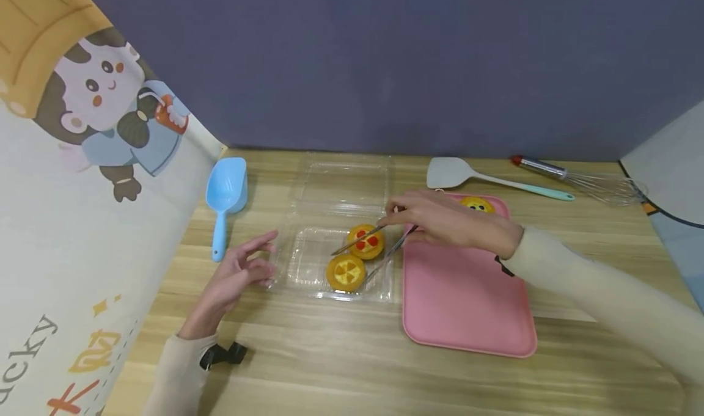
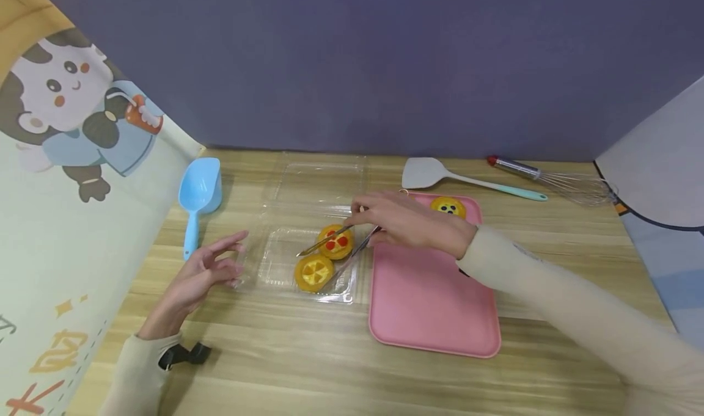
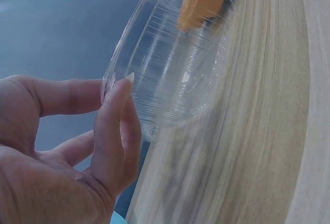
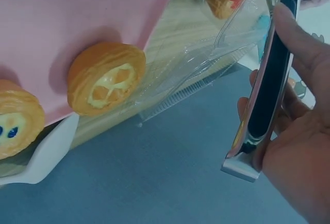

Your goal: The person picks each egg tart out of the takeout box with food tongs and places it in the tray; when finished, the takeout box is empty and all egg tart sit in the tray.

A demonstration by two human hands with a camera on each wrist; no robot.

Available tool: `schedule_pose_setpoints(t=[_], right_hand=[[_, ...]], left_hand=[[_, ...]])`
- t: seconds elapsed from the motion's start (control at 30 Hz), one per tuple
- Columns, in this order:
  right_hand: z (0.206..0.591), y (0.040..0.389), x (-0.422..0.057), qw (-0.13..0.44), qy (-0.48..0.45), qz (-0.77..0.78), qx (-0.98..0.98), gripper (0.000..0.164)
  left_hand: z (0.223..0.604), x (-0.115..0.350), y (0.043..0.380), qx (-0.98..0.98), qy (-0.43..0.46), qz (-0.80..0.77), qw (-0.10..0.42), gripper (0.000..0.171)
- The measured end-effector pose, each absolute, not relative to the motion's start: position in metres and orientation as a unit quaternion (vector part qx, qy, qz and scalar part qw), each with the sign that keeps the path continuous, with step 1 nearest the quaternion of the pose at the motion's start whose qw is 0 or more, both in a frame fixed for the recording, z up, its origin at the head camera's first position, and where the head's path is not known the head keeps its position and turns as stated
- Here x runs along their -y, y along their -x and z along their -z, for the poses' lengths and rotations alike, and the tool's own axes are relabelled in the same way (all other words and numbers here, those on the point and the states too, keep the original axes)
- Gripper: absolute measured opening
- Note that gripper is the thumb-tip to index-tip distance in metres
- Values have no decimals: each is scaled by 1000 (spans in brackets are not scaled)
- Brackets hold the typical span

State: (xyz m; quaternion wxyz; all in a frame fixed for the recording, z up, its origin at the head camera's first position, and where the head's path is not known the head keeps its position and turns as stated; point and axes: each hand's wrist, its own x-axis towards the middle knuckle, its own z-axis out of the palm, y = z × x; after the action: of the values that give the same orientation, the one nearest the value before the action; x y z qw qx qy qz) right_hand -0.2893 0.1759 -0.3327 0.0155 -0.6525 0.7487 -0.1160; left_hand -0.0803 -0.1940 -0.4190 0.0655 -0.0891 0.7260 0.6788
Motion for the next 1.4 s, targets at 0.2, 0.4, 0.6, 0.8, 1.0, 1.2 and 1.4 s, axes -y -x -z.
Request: schedule_pose_setpoints(t=[0.2, 0.4, 0.6, 0.8, 1.0, 1.2, 1.4], right_hand=[[337, 301, -171, 18, 665, 107, -739, 57], [340, 310, -169, 6, 667, 109, -737, 55], [343, 312, -164, -15, 663, 108, -741, 54], [356, 306, -154, -20, 638, 122, -760, 49], [368, 302, -148, 3, 605, 136, -785, 51], [373, 305, -145, -5, 614, 132, -778, 49], [377, 309, -142, -10, 621, 138, -771, 47]], left_hand=[[418, 191, 86, -725, 87, -680, 61, 81], [415, 188, 91, -727, 88, -679, 56, 81], [414, 185, 95, -728, 90, -678, 52, 80], [414, 181, 95, -728, 98, -677, 49, 80], [414, 177, 96, -728, 108, -675, 46, 80], [415, 175, 98, -729, 109, -674, 44, 80], [417, 173, 99, -725, 113, -678, 42, 80]])
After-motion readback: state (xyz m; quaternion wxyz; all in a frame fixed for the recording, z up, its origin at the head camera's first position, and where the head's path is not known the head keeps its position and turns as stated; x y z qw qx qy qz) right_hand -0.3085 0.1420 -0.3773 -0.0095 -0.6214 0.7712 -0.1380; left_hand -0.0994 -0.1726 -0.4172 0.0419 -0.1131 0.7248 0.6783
